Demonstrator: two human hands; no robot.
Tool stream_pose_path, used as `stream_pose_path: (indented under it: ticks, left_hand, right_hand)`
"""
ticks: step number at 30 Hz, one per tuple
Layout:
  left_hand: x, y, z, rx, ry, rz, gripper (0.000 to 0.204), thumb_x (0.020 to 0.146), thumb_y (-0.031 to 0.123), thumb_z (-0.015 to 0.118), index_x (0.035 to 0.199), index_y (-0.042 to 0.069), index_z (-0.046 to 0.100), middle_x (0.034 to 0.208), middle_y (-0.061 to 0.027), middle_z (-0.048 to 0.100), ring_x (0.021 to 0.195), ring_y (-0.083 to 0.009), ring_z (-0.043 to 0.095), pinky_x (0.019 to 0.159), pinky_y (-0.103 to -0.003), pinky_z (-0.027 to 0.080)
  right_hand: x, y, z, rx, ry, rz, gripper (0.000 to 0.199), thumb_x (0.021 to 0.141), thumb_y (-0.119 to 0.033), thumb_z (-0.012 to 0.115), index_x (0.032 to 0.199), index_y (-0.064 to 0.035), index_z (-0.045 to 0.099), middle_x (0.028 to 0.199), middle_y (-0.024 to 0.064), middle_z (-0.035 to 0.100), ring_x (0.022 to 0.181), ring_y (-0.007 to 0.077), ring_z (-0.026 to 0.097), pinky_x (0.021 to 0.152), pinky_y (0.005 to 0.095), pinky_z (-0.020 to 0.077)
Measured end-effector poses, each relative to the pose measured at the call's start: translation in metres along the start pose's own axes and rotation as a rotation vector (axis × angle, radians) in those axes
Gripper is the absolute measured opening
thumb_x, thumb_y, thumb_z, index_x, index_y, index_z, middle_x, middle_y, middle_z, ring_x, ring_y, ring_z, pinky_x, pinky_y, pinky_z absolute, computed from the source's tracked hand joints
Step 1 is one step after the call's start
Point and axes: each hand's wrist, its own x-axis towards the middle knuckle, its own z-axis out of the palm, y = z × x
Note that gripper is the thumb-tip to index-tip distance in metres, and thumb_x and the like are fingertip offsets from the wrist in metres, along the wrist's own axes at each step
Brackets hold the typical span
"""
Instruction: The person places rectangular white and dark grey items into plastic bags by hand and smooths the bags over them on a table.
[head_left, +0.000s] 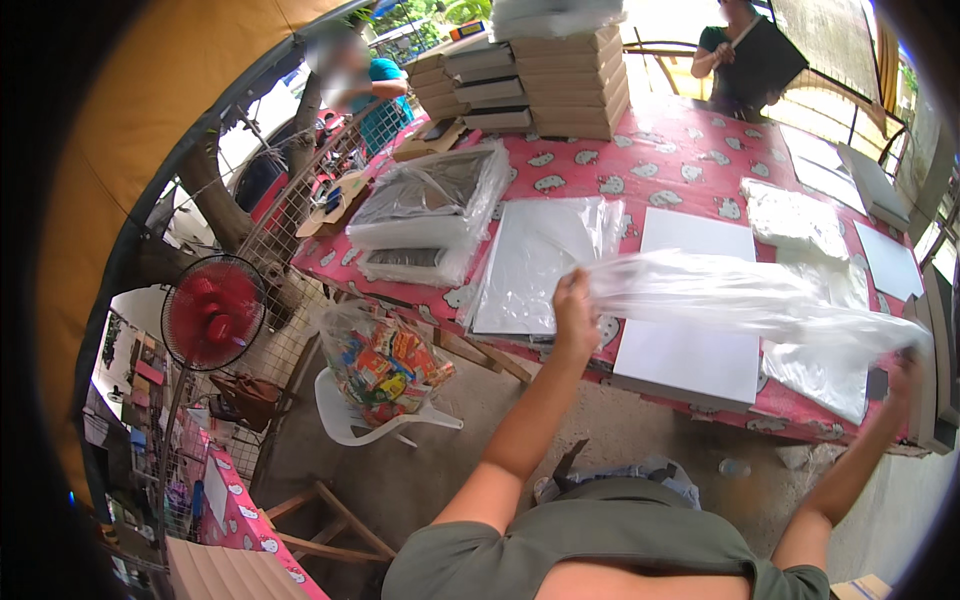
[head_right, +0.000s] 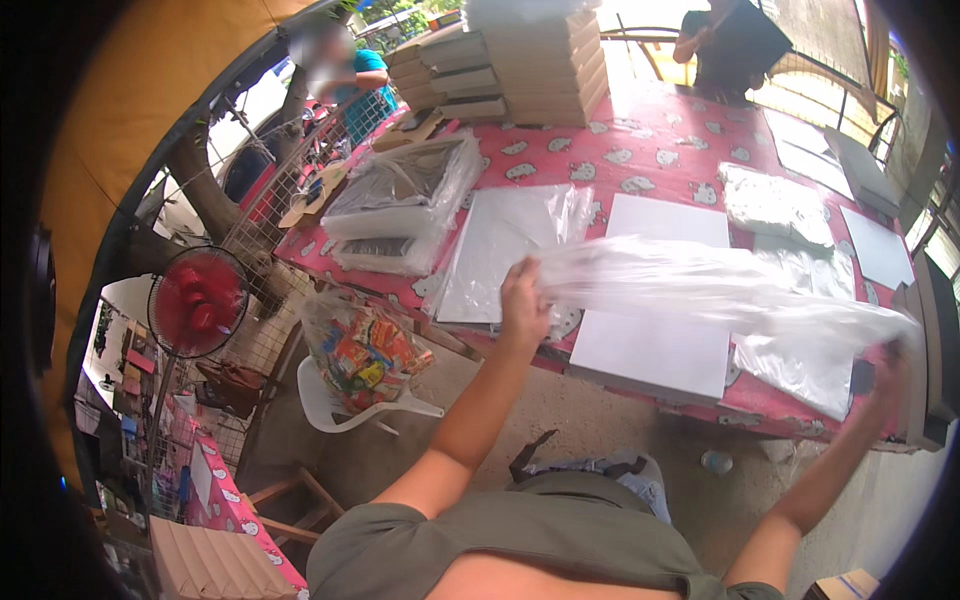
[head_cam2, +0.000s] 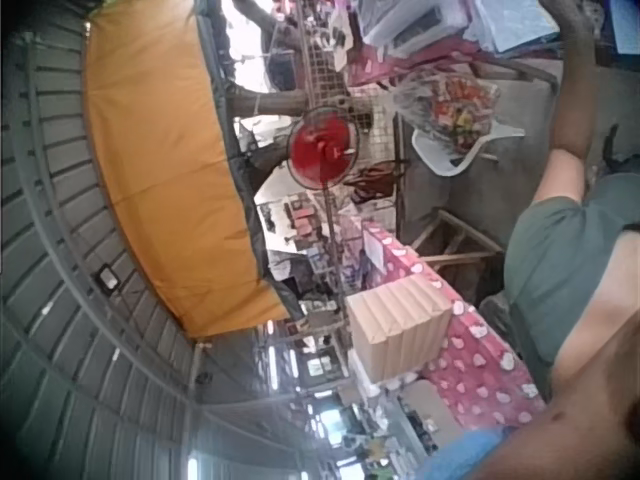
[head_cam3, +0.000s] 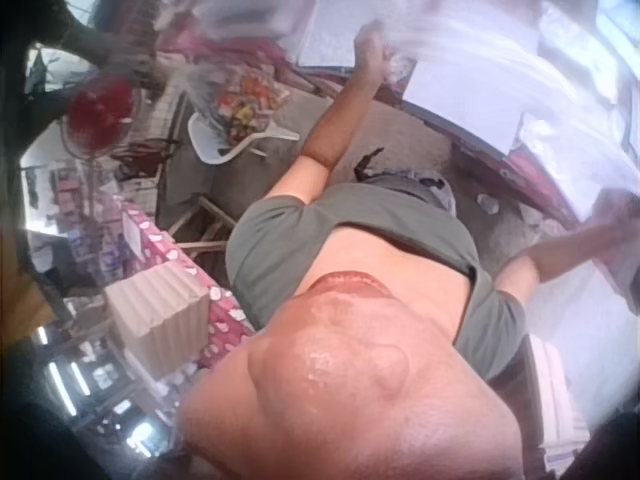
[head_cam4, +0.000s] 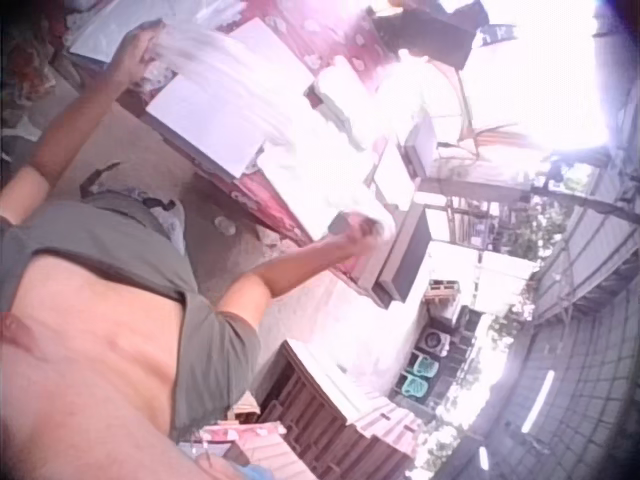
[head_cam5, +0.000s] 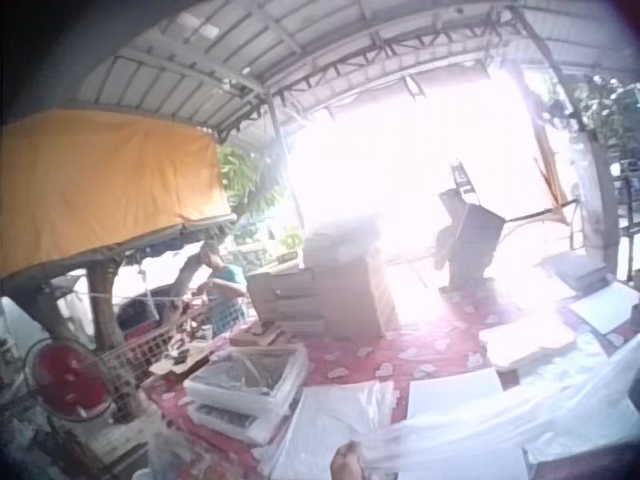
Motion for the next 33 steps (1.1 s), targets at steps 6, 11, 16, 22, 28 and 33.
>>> stream_pose_path:
  ticks: [6, 11, 16, 22, 28, 33]
  left_hand:
    - [0.001, 0.031, -0.107, -0.034, 0.349, 0.064, 0.014, 0.083, 0.02, 0.056, 0.09, 0.009, 0.051, 0.072, 0.002, 0.048, 0.058, -0.0075, 0.048, 0.038, -0.02, 0.033]
    - [-0.001, 0.034, -0.088, 0.016, 0.295, 0.151, 0.011, 0.083, 0.019, 0.058, 0.082, 0.01, 0.053, 0.072, 0.0032, 0.053, 0.054, -0.0029, 0.046, 0.039, -0.019, 0.033]
    - [-0.017, 0.043, -0.066, 0.207, 0.07, 0.165, 0.01, 0.08, 0.015, 0.062, 0.084, 0.007, 0.058, 0.074, 0.001, 0.058, 0.06, -0.0074, 0.054, 0.049, -0.021, 0.046]
    - [-0.099, 0.048, 0.011, 0.48, -0.635, -0.071, 0.011, 0.08, 0.012, 0.061, 0.088, 0.004, 0.061, 0.071, 0.0033, 0.058, 0.06, -0.0021, 0.048, 0.051, -0.018, 0.04]
    - [-0.129, 0.081, 0.022, 0.674, -0.507, 0.542, 0.013, 0.08, 0.011, 0.062, 0.089, 0.001, 0.06, 0.061, 0.0071, 0.051, 0.051, 0.0005, 0.038, 0.045, -0.016, 0.029]
    - [-0.118, 0.078, 0.002, 0.356, -0.279, 0.324, 0.012, 0.081, 0.013, 0.062, 0.085, 0.002, 0.061, 0.063, 0.0069, 0.053, 0.052, 0.002, 0.038, 0.045, -0.015, 0.029]
  right_hand:
    - [-0.022, 0.033, -0.023, -0.988, 0.713, 0.638, 0.032, 0.081, -0.031, 0.05, 0.088, -0.0022, 0.061, 0.075, 0.0142, 0.062, 0.071, 0.0271, 0.06, 0.063, 0.0375, 0.0475]
    - [-0.037, -0.02, 0.159, -0.35, -0.416, 0.218, 0.013, 0.072, -0.011, 0.054, 0.079, -0.0011, 0.059, 0.085, 0.0196, 0.058, 0.08, 0.0347, 0.055, 0.072, 0.0403, 0.0431]
    - [-0.06, -0.238, 0.079, -0.638, -0.697, 0.146, 0.052, 0.058, -0.009, 0.069, 0.107, -0.0034, 0.053, 0.123, 0.0209, 0.043, 0.098, 0.0356, 0.049, 0.08, 0.0434, 0.0425]
    - [-0.053, -0.424, 0.072, 0.833, -0.62, -0.551, 0.094, 0.044, -0.026, 0.082, 0.124, -0.0043, 0.039, 0.132, 0.0152, 0.035, 0.124, 0.0273, 0.031, 0.103, 0.0409, 0.0219]
    - [-0.083, -0.448, 0.105, 0.867, -0.64, -0.474, 0.016, 0.063, -0.007, 0.071, 0.077, -0.0034, 0.063, 0.061, 0.0042, 0.059, 0.063, 0.0176, 0.058, 0.066, 0.0307, 0.0457]
    - [-0.078, -0.425, 0.117, 0.624, -0.37, -0.367, 0.032, 0.062, -0.009, 0.072, 0.091, -0.0032, 0.06, 0.086, 0.0099, 0.057, 0.073, 0.0238, 0.055, 0.065, 0.0312, 0.0442]
